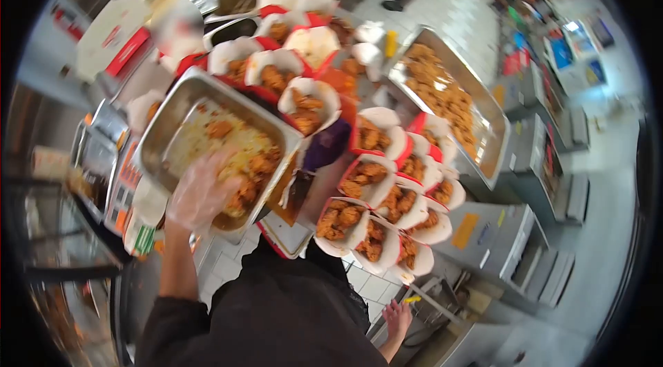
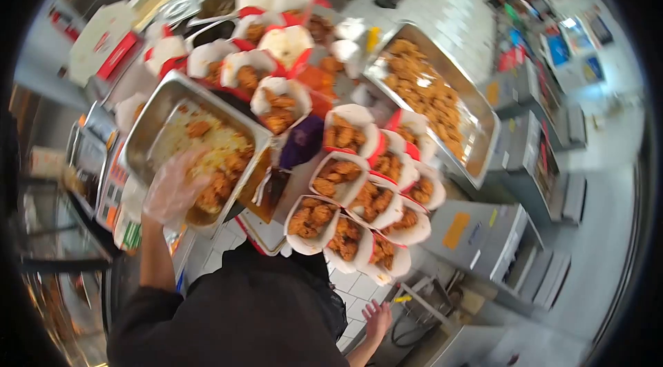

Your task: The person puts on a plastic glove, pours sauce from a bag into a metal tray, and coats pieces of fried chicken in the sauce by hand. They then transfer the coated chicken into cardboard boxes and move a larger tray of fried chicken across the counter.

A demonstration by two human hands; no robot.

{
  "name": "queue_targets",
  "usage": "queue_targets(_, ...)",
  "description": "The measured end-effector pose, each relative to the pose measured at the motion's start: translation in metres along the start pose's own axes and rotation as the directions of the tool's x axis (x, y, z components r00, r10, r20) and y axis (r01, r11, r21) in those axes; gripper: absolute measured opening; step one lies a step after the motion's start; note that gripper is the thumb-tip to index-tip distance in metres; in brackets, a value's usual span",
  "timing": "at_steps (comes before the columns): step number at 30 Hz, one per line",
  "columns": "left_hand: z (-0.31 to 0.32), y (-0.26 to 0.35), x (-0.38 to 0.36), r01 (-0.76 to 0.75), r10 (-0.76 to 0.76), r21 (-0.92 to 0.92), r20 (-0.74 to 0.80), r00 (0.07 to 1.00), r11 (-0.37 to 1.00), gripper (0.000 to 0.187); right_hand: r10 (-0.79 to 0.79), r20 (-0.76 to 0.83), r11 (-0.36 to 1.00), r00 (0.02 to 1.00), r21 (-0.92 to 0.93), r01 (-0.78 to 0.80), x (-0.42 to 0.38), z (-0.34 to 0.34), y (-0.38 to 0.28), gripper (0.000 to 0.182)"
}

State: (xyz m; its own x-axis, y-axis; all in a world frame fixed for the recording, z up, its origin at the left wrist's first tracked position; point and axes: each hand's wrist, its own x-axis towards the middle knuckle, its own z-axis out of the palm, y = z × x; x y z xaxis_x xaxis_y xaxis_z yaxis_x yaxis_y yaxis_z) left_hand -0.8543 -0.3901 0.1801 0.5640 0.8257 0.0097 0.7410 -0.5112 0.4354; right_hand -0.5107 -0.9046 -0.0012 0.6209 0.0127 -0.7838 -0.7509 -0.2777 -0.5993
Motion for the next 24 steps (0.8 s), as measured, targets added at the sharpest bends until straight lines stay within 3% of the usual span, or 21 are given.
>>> queue_targets(1,0.001,0.005,0.000,-0.054,0.054,-0.019,0.002,0.999,0.998,0.049,-0.058,0.005,0.998,0.998,0.001,0.058,-0.005,0.009,-0.011,0.049)
queue_targets(3,-0.002,0.015,-0.006,0.118,-0.123,-0.140,-0.022,0.992,0.983,0.048,-0.178,0.006,0.983,0.984,-0.047,0.178,-0.011,0.020,-0.044,0.049)
queue_targets(6,0.001,0.022,-0.014,0.056,-0.084,-0.187,-0.143,0.986,0.981,0.048,-0.357,0.044,0.933,0.933,-0.036,0.358,-0.012,0.031,-0.108,0.045)
queue_targets(9,0.000,0.033,-0.025,0.107,-0.126,-0.094,-0.229,0.965,0.990,0.047,-0.500,0.096,0.856,0.861,-0.096,0.508,0.025,0.038,-0.193,0.048)
queue_targets(10,-0.001,0.038,-0.032,0.190,-0.203,-0.074,-0.277,0.939,0.979,0.047,-0.543,0.128,0.825,0.830,-0.103,0.556,0.051,0.042,-0.224,0.050)
queue_targets(12,-0.001,0.055,-0.047,0.124,-0.074,0.108,-0.377,0.923,0.986,0.044,-0.600,0.200,0.767,0.775,-0.130,0.628,0.124,0.065,-0.293,0.056)
queue_targets(13,-0.004,0.066,-0.058,0.205,-0.139,0.124,-0.403,0.905,0.971,0.044,-0.575,0.232,0.780,0.785,-0.133,0.611,0.154,0.089,-0.327,0.062)
queue_targets(14,-0.008,0.081,-0.069,0.262,-0.234,0.015,-0.404,0.884,0.965,0.046,-0.549,0.250,0.795,0.797,-0.139,0.591,0.179,0.110,-0.355,0.067)
queue_targets(15,-0.008,0.097,-0.084,0.307,-0.320,-0.099,-0.395,0.861,0.947,0.048,-0.459,0.299,0.845,0.837,-0.144,0.515,0.197,0.130,-0.380,0.072)
queue_targets(16,-0.002,0.109,-0.102,0.357,-0.362,-0.092,-0.410,0.837,0.930,0.048,-0.363,0.341,0.888,0.867,-0.153,0.433,0.213,0.154,-0.402,0.076)
queue_targets(17,0.005,0.118,-0.120,0.375,-0.356,-0.035,-0.403,0.843,0.926,0.049,-0.269,0.525,0.909,0.808,-0.138,0.392,0.240,0.168,-0.422,0.079)
queue_targets(18,0.009,0.127,-0.134,0.414,-0.425,-0.121,-0.413,0.806,0.902,0.050,-0.249,0.597,0.919,0.763,-0.104,0.381,0.232,0.188,-0.427,0.066)
queue_targets(20,0.021,0.140,-0.164,0.463,-0.503,-0.204,-0.445,0.741,0.862,0.051,-0.261,0.531,0.920,0.806,-0.117,0.375,0.293,0.199,-0.441,0.052)
queue_targets(21,0.033,0.142,-0.181,0.513,-0.550,-0.218,-0.468,0.692,0.831,0.051,-0.311,0.524,0.874,0.793,-0.171,0.456,0.284,0.207,-0.439,0.042)
queue_targets(22,0.040,0.146,-0.193,0.558,-0.595,-0.238,-0.489,0.638,0.795,0.051,-0.249,0.591,0.834,0.767,-0.272,0.480,0.316,0.203,-0.449,0.041)
queue_targets(24,0.043,0.159,-0.208,0.650,-0.684,-0.257,-0.446,0.577,0.715,0.048,-0.261,0.528,0.839,0.808,-0.291,0.461,0.305,0.200,-0.467,0.038)
